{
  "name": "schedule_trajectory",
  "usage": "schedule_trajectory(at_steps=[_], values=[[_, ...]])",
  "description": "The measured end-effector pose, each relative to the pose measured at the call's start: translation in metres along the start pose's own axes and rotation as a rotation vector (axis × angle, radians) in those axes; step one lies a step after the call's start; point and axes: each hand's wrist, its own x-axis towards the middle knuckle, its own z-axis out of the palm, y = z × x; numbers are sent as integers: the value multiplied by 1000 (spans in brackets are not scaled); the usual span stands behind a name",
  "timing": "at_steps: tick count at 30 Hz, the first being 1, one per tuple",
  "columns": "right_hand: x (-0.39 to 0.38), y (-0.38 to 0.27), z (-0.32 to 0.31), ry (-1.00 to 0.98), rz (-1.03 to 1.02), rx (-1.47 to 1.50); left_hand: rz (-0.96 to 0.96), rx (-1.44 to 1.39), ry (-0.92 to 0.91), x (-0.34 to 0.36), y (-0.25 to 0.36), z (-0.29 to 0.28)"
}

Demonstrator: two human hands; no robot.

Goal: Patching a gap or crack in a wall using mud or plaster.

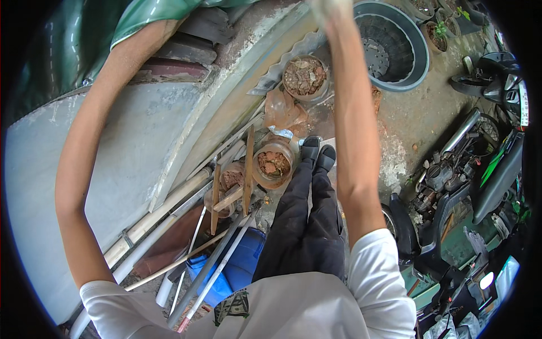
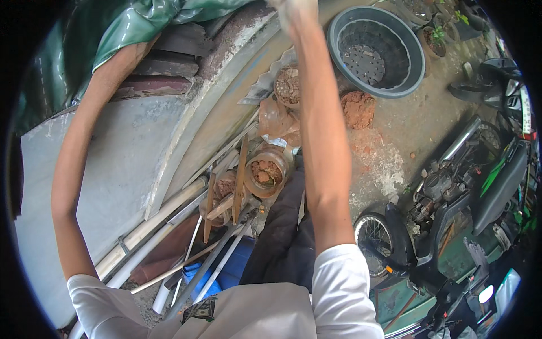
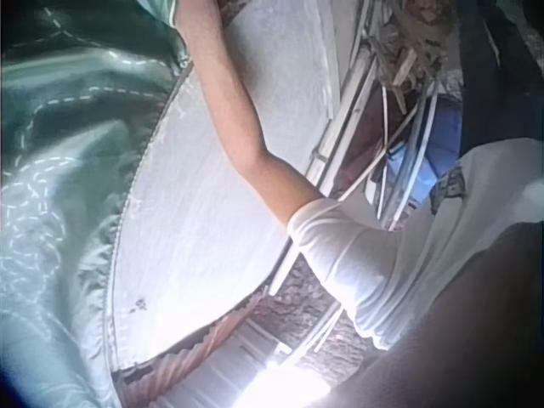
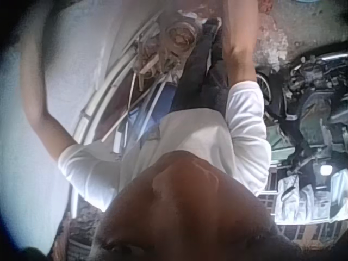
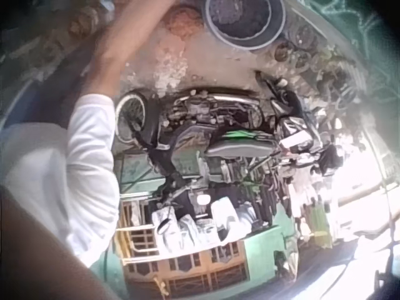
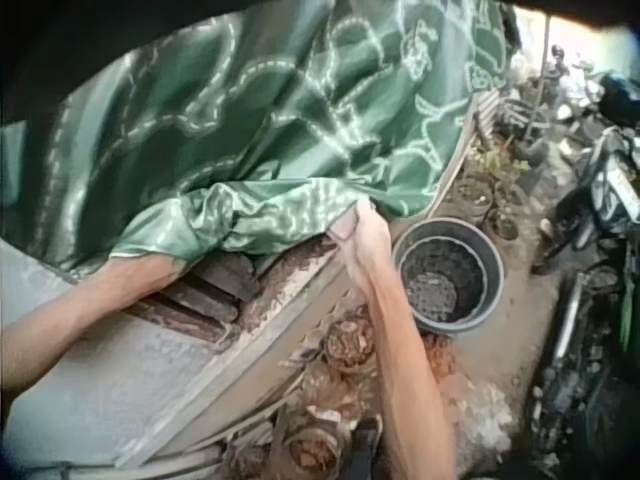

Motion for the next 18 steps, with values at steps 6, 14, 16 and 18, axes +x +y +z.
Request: schedule_trajectory(at_steps=[6, 14, 16, 18], values=[[48, -38, 126, -109, -62, -938, 250, 261, -79, 8, 5, -16], [56, 10, 150, -198, 23, -609, -41, -1084, -460, 42, 28, -69], [57, 18, 148, -202, 84, -478, -112, -1050, -265, 61, 31, -67], [64, 17, 146, -198, 59, -593, -174, -995, -254, 80, 20, -64]])
